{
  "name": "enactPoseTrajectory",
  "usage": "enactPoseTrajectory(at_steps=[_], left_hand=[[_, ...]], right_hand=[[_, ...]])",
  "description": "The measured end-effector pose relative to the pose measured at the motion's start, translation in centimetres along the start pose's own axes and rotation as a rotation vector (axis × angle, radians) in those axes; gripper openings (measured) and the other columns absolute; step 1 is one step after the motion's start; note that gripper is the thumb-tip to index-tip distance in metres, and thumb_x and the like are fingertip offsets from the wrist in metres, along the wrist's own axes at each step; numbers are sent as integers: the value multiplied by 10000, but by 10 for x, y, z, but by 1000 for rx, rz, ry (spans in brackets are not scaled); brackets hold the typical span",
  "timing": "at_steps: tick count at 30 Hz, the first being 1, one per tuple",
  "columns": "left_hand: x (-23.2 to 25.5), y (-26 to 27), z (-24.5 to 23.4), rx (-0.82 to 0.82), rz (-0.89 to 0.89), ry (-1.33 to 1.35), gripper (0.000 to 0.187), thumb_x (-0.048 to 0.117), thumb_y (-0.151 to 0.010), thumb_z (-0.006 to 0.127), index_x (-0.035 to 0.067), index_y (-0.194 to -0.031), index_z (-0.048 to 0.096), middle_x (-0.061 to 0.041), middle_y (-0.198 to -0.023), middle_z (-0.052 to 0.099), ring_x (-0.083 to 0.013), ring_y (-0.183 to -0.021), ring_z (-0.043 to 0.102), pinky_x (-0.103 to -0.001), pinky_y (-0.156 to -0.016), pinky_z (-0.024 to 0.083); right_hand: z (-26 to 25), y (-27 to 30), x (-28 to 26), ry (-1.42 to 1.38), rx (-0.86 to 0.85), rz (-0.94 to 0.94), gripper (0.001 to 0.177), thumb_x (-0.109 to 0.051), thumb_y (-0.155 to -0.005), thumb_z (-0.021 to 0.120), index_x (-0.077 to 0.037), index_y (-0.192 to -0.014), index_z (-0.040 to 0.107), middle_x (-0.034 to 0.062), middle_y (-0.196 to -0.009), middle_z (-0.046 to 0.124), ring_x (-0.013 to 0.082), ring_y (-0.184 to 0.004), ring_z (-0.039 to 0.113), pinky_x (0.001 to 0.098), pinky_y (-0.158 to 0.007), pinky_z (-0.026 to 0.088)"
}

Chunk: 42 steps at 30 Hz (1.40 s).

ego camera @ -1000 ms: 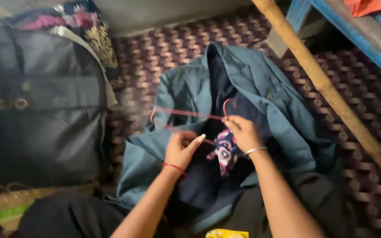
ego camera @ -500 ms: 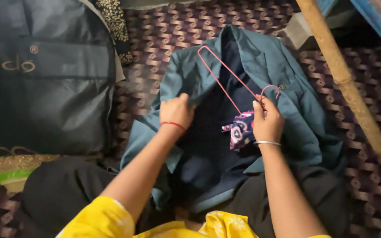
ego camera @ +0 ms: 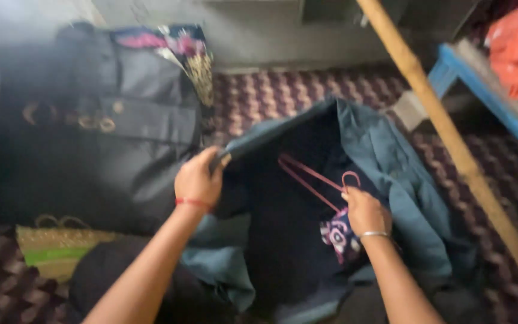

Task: The person wipes a coat with a cloth, inserts a hanger into the coat, puts the cloth into the pocket, and hangs the coat in a wardrobe.

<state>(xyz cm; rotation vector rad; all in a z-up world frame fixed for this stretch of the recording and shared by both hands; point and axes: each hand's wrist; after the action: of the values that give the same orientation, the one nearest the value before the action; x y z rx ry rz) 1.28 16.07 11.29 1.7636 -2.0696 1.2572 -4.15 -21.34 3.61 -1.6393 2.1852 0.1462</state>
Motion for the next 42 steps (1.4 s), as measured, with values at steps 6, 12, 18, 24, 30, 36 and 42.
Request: enactPoseTrajectory(at_steps=[6, 12, 18, 24, 30, 36, 42], left_hand=[[2, 38, -27, -116, 266, 124, 204, 133, -826, 698, 111, -1022, 751, -154, -941, 747, -381, -903, 698, -473, -774, 546], [10, 87, -44, -216, 412, 91, 250, 145, -810, 736, 122, -1058, 762, -86, -765, 689, -317, -752, 640, -443, -672, 471], [26, 122, -50, -141, 570, 110, 302, 189, -845, 749, 88, -1130, 744, -49, -744, 606, -260, -720, 591, -405, -673, 437], [27, 144, -19, -51, 905, 97, 320, 257, -896, 759, 94, -1170, 731, -8, -721, 513, -191, -692, 542, -360, -661, 421], [5, 163, 13, -107, 1003, 20, 327, 277, -912, 737, 86, -1177, 739, -19, -744, 519, -191, -698, 533, -356, -649, 421], [36, 130, -15, -500, 795, 125, 380, 339, -893, 699, 64, -1155, 713, -88, -891, 587, -271, -850, 562, -406, -744, 445], [79, 29, -39, -541, 303, 70, 443, 401, -874, 661, 42, -1133, 687, -156, -1038, 656, -351, -1002, 591, -457, -838, 468]], right_hand=[[-20, -50, -22, 137, -64, -14, 301, -413, -988, 539, -290, -1188, 728, 111, -1128, 733, 368, -1059, 682, 506, -884, 535], [-23, -98, -42, 210, -102, -144, 292, -434, -946, 579, -292, -1144, 741, 77, -1135, 740, 352, -1070, 685, 487, -891, 540], [-10, -107, -60, 19, 19, -135, 317, -472, -951, 608, -252, -1132, 747, 119, -1098, 743, 369, -1039, 686, 482, -854, 535], [-24, -107, -100, -68, -56, -208, 323, -506, -912, 634, -286, -1116, 756, 100, -1005, 769, 338, -977, 718, 451, -839, 553], [-56, -126, -113, 13, 43, -254, 296, -493, -915, 636, -291, -1084, 772, 81, -1048, 752, 358, -965, 700, 481, -818, 546], [-68, -107, -114, -91, 243, -467, 226, -388, -912, 665, -228, -1027, 776, 62, -998, 749, 352, -885, 700, 465, -750, 547], [-96, -91, -130, -200, 475, -687, 125, -242, -910, 743, -158, -999, 768, 57, -878, 716, 304, -765, 705, 406, -626, 535]])
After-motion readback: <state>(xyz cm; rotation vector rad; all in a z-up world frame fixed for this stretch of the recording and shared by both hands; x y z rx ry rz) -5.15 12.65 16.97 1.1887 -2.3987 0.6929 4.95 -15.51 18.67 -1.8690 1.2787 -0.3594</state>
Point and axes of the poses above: each hand's wrist, its own y-axis away from the middle knuckle, its own z-axis out of the palm, x = y × z
